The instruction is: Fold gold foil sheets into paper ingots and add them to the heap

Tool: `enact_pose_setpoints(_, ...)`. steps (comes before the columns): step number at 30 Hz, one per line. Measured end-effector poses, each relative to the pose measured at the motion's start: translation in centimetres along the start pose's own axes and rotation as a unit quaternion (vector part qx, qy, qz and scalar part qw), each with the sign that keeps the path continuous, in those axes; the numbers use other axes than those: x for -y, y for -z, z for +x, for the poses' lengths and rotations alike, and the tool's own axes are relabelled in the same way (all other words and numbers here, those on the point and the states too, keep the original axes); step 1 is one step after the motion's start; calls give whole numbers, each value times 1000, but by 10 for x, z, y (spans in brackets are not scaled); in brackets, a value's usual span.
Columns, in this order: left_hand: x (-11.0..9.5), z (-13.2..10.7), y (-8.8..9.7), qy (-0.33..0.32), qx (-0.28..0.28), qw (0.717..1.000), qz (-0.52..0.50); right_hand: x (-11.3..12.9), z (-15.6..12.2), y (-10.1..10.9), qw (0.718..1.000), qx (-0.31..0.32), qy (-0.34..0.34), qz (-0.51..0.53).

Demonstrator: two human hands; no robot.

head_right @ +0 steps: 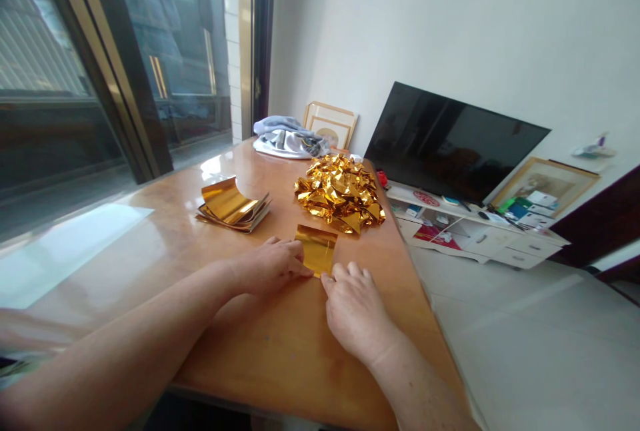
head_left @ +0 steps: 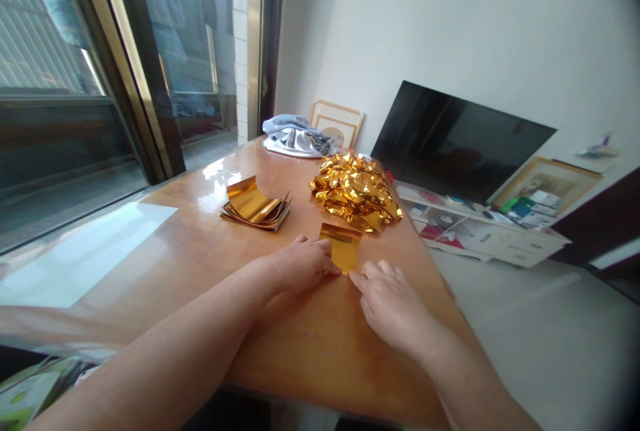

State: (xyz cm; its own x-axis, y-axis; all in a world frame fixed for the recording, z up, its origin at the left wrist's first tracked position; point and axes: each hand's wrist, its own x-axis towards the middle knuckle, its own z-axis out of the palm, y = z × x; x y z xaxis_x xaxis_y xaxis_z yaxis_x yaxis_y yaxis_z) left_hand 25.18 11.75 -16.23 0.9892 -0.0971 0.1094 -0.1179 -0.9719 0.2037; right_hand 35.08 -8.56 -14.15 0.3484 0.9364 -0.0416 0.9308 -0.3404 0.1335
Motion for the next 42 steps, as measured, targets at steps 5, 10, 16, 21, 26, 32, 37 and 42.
enact_pose_setpoints(5,2,2,-3,4,3,1000,0,-3,-5,1,999,15,-20,-25)
enact_pose_setpoints(10,1,2,-1,4,0,1000,-3,-1,-4,8,999,-13,-43,-4)
enact_pose_setpoints(16,2,2,-2,-2,2,1000,2,21,14,-1,995,-47,-52,77)
enact_pose_setpoints(21,4,-2,2,-13,4,1000,-9,36,15,-16,994,-41,-80,57)
enact_pose_setpoints(26,8,-4,7,2,6,1000,-18,39,12,-18,997,-37,-66,10)
enact_pose_setpoints(32,11,-7,13,36,-2,999,-13,39,15,-15,998,-9,-49,-49)
enact_pose_setpoints(37,17,-10,17,73,-3,997,-40,39,17,-10,997,6,-31,-72)
enact_pose_setpoints(42,27,-10,16,127,-4,991,-52,41,21,-1,996,26,-24,-78)
